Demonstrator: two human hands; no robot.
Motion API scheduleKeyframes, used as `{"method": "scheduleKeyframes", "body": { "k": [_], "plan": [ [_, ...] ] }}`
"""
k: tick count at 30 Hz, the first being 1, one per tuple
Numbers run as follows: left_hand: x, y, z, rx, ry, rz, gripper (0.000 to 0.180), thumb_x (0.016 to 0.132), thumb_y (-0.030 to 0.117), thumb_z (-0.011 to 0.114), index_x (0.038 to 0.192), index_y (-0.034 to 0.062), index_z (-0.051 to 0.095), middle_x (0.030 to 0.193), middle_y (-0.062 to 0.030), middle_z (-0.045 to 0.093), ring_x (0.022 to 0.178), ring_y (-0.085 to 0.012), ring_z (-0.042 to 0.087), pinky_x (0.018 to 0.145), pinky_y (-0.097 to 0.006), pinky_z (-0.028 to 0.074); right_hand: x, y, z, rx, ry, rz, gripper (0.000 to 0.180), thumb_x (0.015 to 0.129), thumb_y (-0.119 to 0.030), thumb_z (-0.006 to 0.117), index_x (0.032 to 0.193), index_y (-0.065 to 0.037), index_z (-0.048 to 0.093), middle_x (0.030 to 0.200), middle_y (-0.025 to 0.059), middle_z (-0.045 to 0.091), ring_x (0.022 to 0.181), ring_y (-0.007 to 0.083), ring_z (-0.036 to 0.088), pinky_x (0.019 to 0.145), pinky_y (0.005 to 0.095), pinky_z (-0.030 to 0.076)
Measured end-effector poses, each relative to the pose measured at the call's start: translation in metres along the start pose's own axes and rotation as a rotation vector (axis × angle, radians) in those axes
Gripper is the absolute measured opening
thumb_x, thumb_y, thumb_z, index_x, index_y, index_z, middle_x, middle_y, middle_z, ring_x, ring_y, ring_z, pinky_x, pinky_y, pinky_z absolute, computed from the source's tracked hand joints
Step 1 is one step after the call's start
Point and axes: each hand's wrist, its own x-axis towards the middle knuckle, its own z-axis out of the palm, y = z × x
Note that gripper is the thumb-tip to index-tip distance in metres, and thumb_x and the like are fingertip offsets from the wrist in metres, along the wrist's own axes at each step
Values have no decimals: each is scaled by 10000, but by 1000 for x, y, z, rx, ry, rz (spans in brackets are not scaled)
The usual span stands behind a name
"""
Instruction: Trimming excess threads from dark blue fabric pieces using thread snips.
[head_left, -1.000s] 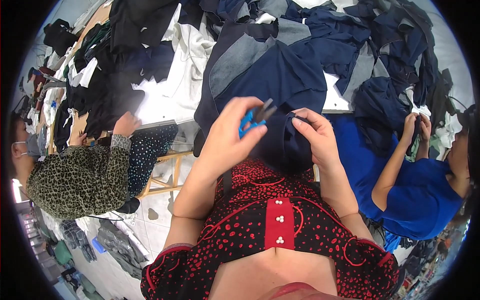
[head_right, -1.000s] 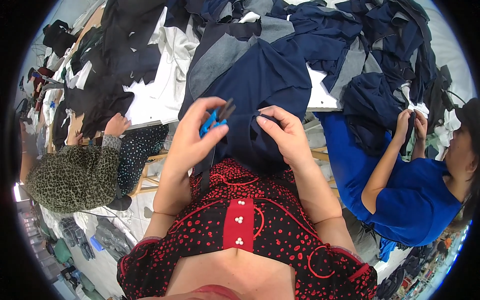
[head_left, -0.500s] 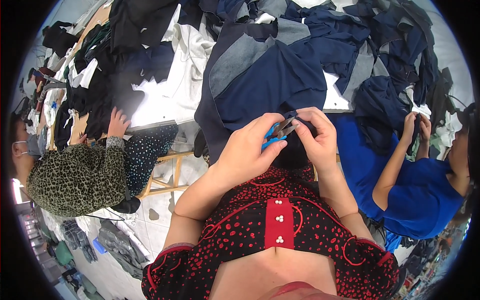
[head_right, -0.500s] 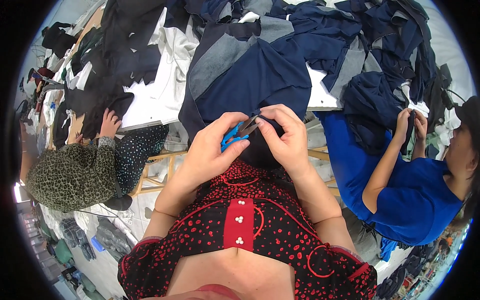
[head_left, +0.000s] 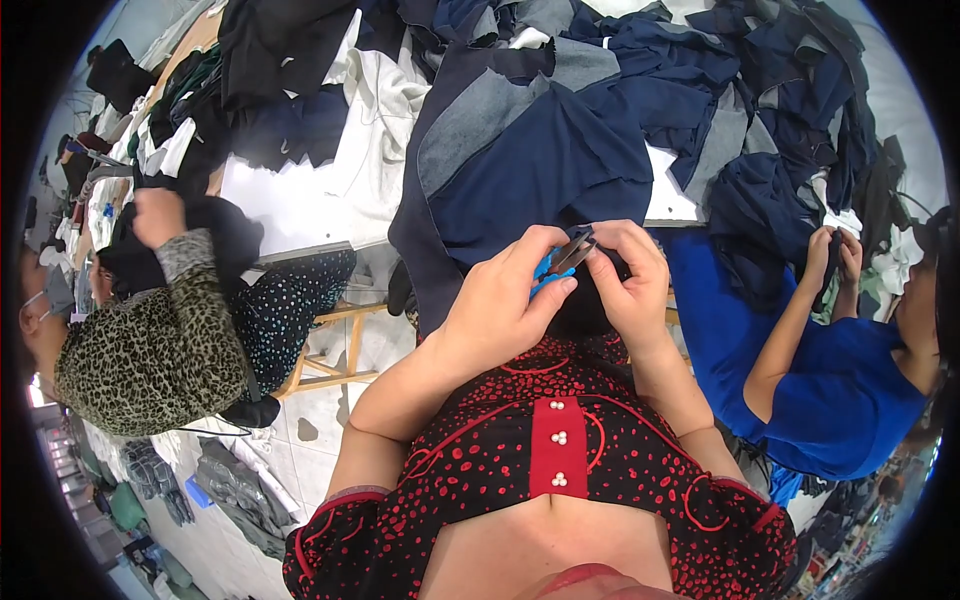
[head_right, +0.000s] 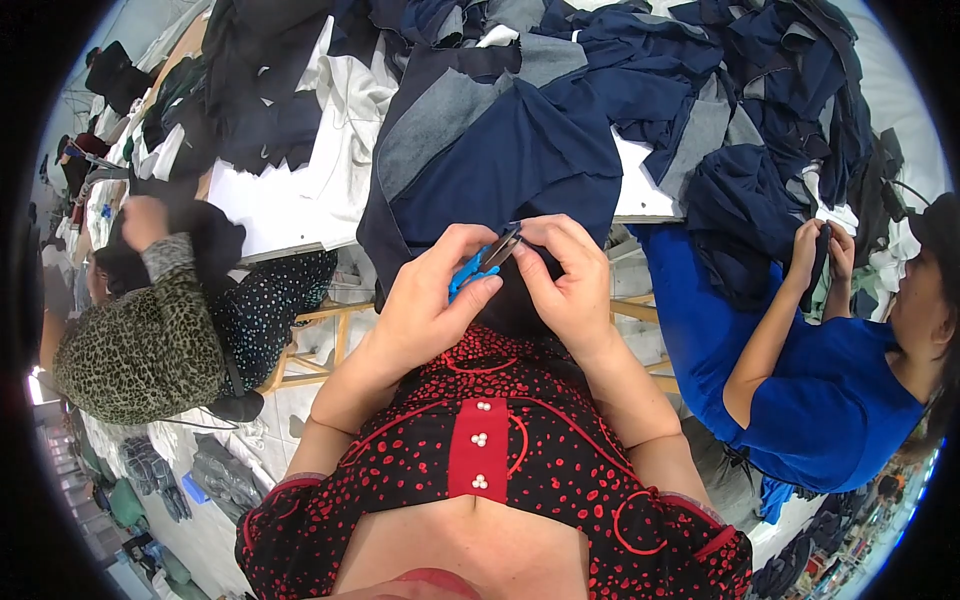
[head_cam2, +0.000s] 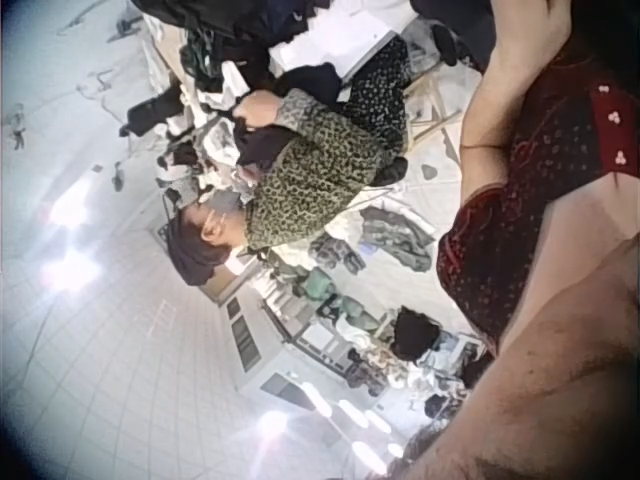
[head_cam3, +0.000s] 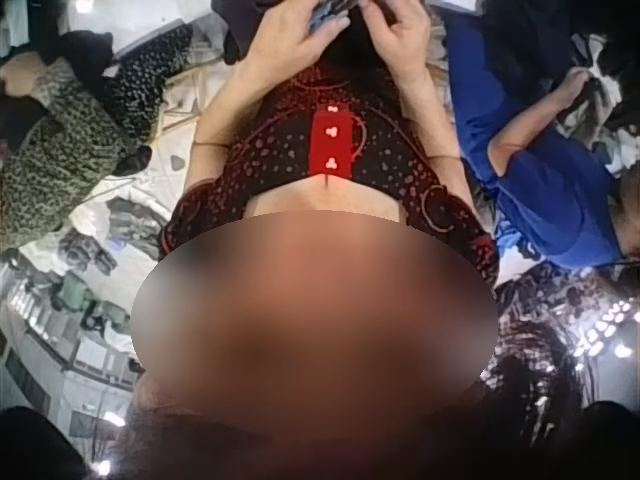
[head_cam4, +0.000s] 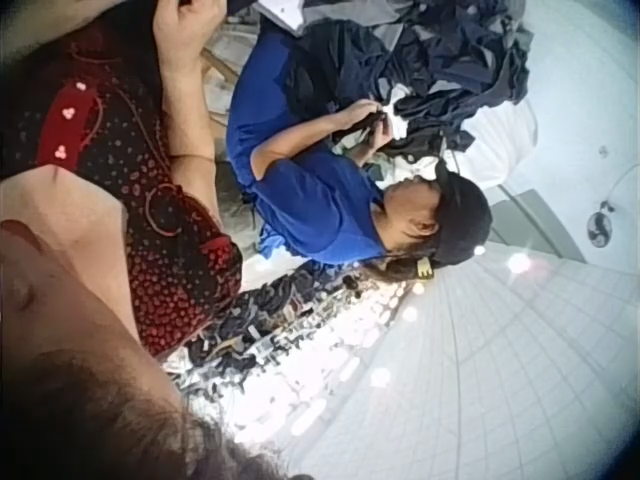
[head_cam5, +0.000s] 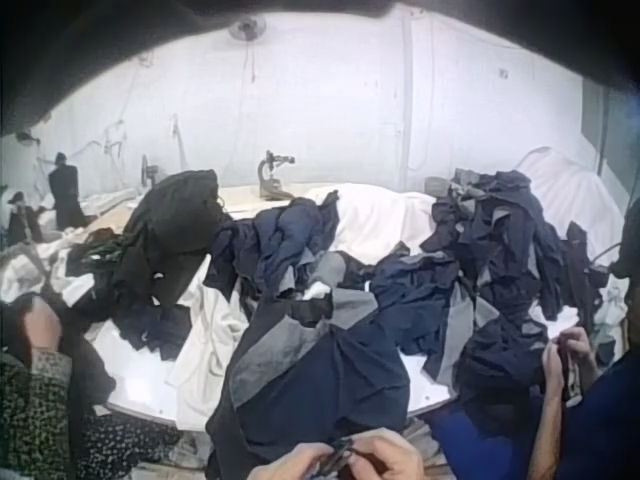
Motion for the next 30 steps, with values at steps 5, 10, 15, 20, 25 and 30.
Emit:
{"method": "scheduleKeyframes", "body": {
  "k": [5,10,15,20,25,30],
  "plan": [
    [-1,0,-1,31,12,25,289,801,113,625,1036,38,474,836,-163,592,755,-357,603,632,-391,474,-1,2,0,32,0,-15,75,768,4,606,836,37,605,876,139,627,810,252,615,724,301,474],
    [-1,-1,-2,59,13,55,293,798,116,630,1037,45,476,828,-154,592,746,-343,607,619,-383,473,-1,2,0,24,-7,-22,74,767,4,607,834,36,605,885,143,629,808,255,617,722,301,476],
    [-1,-4,-2,16,5,36,259,803,107,623,1016,43,491,817,-152,593,748,-339,608,629,-372,470,-1,4,0,11,-31,-19,72,764,7,609,831,34,607,883,146,631,798,257,620,715,298,478],
    [0,-8,-1,-46,10,30,241,808,98,618,1008,34,500,831,-159,602,768,-338,614,650,-362,474,0,3,1,-11,-25,-31,73,759,5,619,828,28,613,878,139,634,797,254,624,710,296,481],
    [0,-13,-1,-89,2,14,227,811,83,613,1007,35,511,836,-166,607,780,-335,619,661,-355,476,0,2,1,-18,-24,-46,72,758,4,622,827,25,619,873,136,635,792,254,625,708,298,483],
    [-2,-13,-9,-227,-132,-157,268,806,127,626,1031,41,511,789,-126,590,722,-263,615,654,-325,465,-2,5,-2,42,-60,-10,79,760,5,621,834,31,613,862,135,632,793,250,620,715,297,478]
  ]
}}
